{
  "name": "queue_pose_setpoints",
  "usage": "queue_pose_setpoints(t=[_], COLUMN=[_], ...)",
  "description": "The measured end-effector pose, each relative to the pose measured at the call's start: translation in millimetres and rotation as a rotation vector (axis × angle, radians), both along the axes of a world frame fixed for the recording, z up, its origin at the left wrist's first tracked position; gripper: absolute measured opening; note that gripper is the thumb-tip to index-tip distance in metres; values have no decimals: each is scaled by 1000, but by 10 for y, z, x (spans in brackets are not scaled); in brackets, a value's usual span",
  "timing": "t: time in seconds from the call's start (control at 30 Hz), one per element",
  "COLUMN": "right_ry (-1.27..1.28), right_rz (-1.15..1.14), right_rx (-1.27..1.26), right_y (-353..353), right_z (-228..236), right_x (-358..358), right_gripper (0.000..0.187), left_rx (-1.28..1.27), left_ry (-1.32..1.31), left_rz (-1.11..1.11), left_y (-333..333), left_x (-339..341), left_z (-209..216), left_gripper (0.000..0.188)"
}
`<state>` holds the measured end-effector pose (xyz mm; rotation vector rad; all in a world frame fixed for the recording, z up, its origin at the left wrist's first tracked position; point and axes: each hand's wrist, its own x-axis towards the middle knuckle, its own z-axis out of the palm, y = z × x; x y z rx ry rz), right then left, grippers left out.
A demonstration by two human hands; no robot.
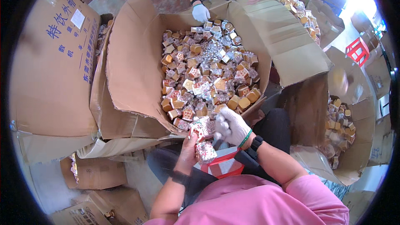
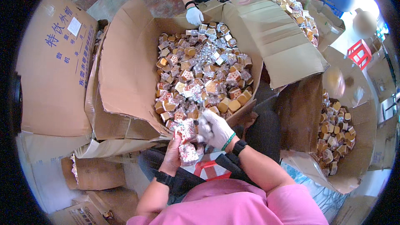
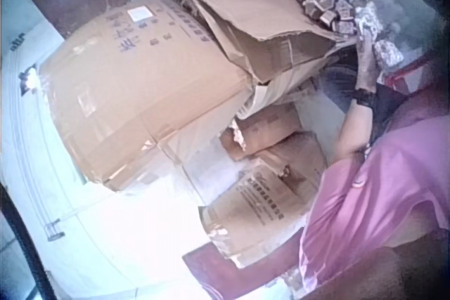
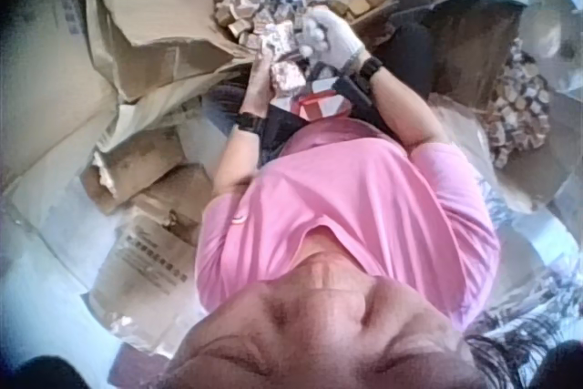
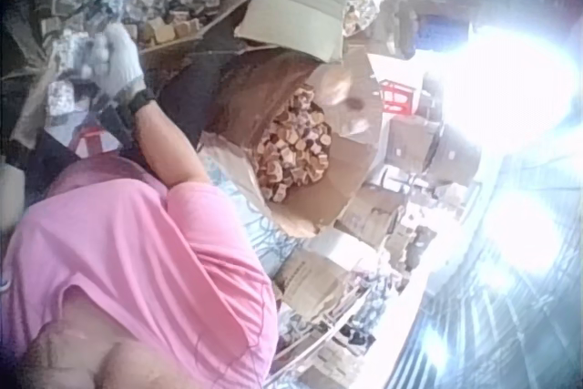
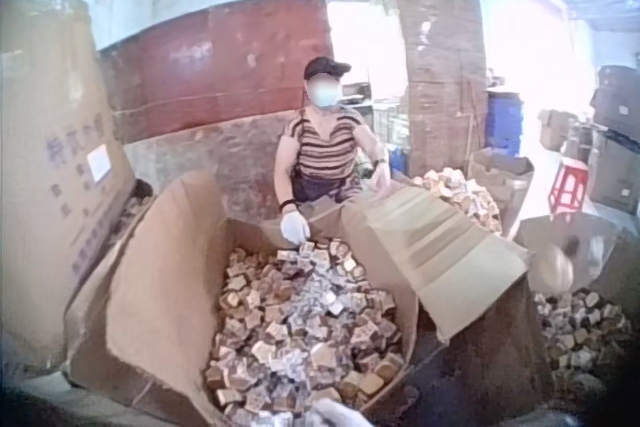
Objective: Sorting small packaged items into cardboard boxes by hand.
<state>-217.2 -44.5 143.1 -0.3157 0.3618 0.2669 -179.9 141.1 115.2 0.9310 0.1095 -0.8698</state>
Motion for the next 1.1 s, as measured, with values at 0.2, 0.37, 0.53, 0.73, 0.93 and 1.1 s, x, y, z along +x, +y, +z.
queue_pose_setpoints(t=[0.2,0.37,0.53,0.73,0.93,1.1], right_ry=[-37,-124,-194,-18,-113,-215], right_rz=[-114,-43,-50,-187,-138,24], right_rx=[-348,-302,-500,-922,-898,-782], right_y=[-230,-344,-304,28,-113,-89], right_z=[-230,-556,-563,-301,-231,-382], right_x=[7,-198,-311,-261,-286,-191], right_gripper=[13,35,33,69,74,62], left_rx=[-134,-90,73,504,494,517], left_ry=[236,257,118,-412,-224,-190], left_rz=[78,149,81,218,-44,-122], left_y=[9,-191,-306,-723,-626,-387], left_x=[256,350,401,128,44,33], left_z=[-210,-104,-98,-114,141,237], left_gripper=[42,40,39,54,40,36])
